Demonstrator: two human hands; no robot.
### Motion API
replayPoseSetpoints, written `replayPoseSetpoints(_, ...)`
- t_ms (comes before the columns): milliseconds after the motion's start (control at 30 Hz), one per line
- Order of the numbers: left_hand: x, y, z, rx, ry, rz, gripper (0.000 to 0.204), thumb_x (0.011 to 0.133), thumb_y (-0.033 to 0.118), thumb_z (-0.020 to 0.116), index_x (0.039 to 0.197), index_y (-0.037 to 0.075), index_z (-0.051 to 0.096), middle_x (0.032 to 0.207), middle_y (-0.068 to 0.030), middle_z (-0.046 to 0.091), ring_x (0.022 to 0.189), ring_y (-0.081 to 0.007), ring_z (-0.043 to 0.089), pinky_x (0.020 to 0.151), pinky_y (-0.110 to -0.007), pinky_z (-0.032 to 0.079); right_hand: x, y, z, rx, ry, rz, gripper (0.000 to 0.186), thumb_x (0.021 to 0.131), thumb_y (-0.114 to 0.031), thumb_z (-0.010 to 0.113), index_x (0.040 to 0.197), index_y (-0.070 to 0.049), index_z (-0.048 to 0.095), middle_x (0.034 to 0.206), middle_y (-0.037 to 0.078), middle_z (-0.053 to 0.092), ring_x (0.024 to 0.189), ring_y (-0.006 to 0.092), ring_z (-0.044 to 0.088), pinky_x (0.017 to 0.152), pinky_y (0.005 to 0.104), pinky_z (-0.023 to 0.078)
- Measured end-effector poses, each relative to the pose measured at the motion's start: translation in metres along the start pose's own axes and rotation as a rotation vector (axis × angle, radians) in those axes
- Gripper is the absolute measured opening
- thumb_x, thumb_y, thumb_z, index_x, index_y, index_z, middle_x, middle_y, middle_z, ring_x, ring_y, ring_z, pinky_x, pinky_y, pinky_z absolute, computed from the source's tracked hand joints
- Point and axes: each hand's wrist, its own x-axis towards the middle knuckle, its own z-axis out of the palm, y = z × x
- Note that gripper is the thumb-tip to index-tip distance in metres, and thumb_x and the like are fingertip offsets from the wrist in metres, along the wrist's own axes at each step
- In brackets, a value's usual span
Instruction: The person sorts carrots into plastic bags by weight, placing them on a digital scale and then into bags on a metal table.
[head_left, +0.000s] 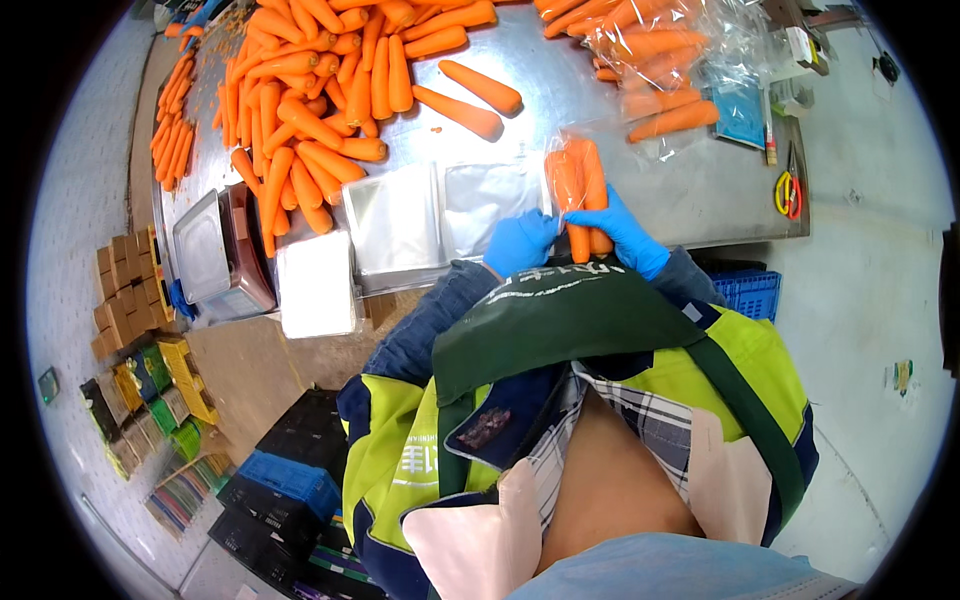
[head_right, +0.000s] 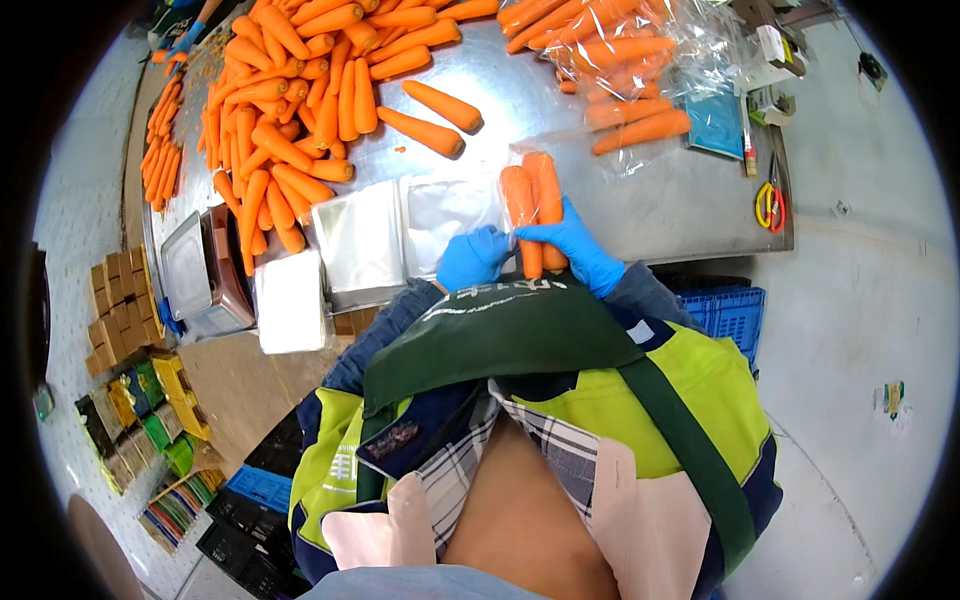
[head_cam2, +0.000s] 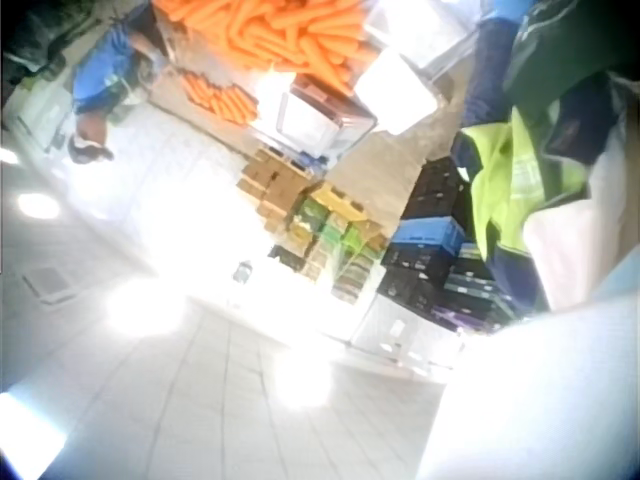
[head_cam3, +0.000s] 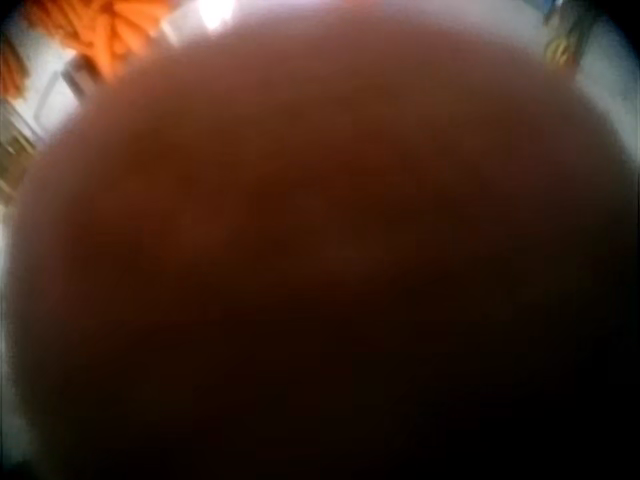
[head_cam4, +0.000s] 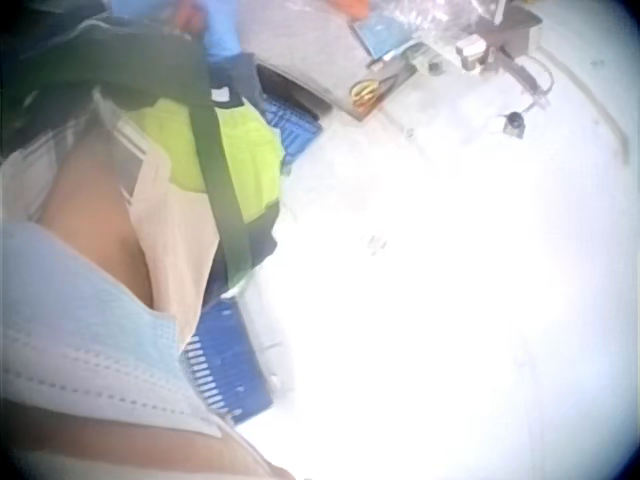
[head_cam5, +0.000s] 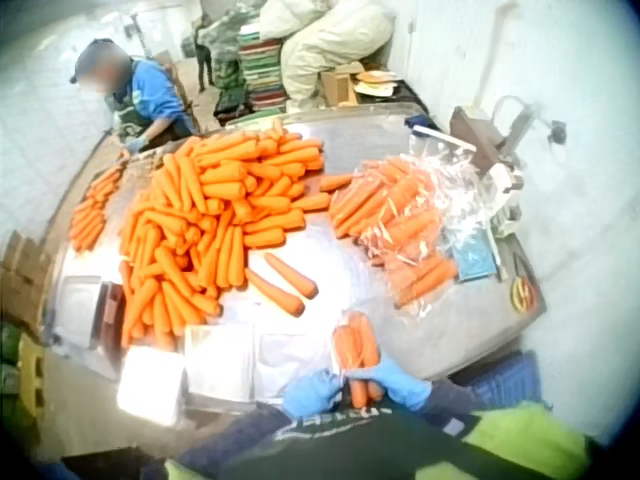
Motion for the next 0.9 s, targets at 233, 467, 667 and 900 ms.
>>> replayPoseSetpoints(233, 0.006, 0.008, -0.075, -0.516, 0.133, -0.14, 0.03, 0.099, 0.022, 0.052, 0.093, -0.002, 0.069, 0.081, -0.0121, 0.07, 0.074, -0.0177, 0.068, 0.069, -0.03, 0.051, -0.042, -0.066, 0.011, 0.407, -0.252, 0.17, 0.071, 0.092, -0.051, 0.055, 0.137, 0.003, 0.042, 0.12, 0.015, 0.059, 0.105, 0.0211, 0.061, 0.084, 0.0312, 0.053)
replayPoseSetpoints(467, 0.038, 0.043, -0.127, -1.011, 0.107, -0.25, 0.04, 0.1, 0.03, 0.048, 0.089, -0.002, 0.069, 0.074, -0.0099, 0.069, 0.062, -0.0107, 0.061, 0.055, -0.021, 0.043, -0.022, -0.127, 0.002, -0.101, -0.133, 0.026, 0.078, 0.088, -0.075, 0.034, 0.106, -0.004, 0.062, 0.086, 0.008, 0.065, 0.071, 0.0111, 0.062, 0.063, 0.02, 0.049)
replayPoseSetpoints(667, 0.074, 0.051, -0.187, -1.056, 0.274, -0.252, 0.039, 0.098, 0.029, 0.046, 0.088, -0.003, 0.066, 0.074, -0.0112, 0.069, 0.062, -0.0121, 0.059, 0.061, -0.022, 0.042, 0.017, -0.183, -0.011, -0.359, -0.186, -0.432, 0.043, 0.096, -0.047, 0.051, 0.08, -0.009, 0.062, 0.066, -0.002, 0.05, 0.061, 0.0047, 0.045, 0.056, 0.0168, 0.036)
replayPoseSetpoints(900, 0.166, 0.065, -0.283, -0.968, 0.424, 0.069, 0.037, 0.098, 0.03, 0.048, 0.111, -0.002, 0.062, 0.097, -0.0097, 0.069, 0.085, -0.0143, 0.062, 0.076, -0.026, 0.046, 0.089, -0.3, -0.034, -0.251, -0.098, -1.025, 0.027, 0.098, -0.032, 0.053, 0.087, -0.009, 0.063, 0.08, 0.0, 0.058, 0.067, 0.006, 0.052, 0.066, 0.0197, 0.047)
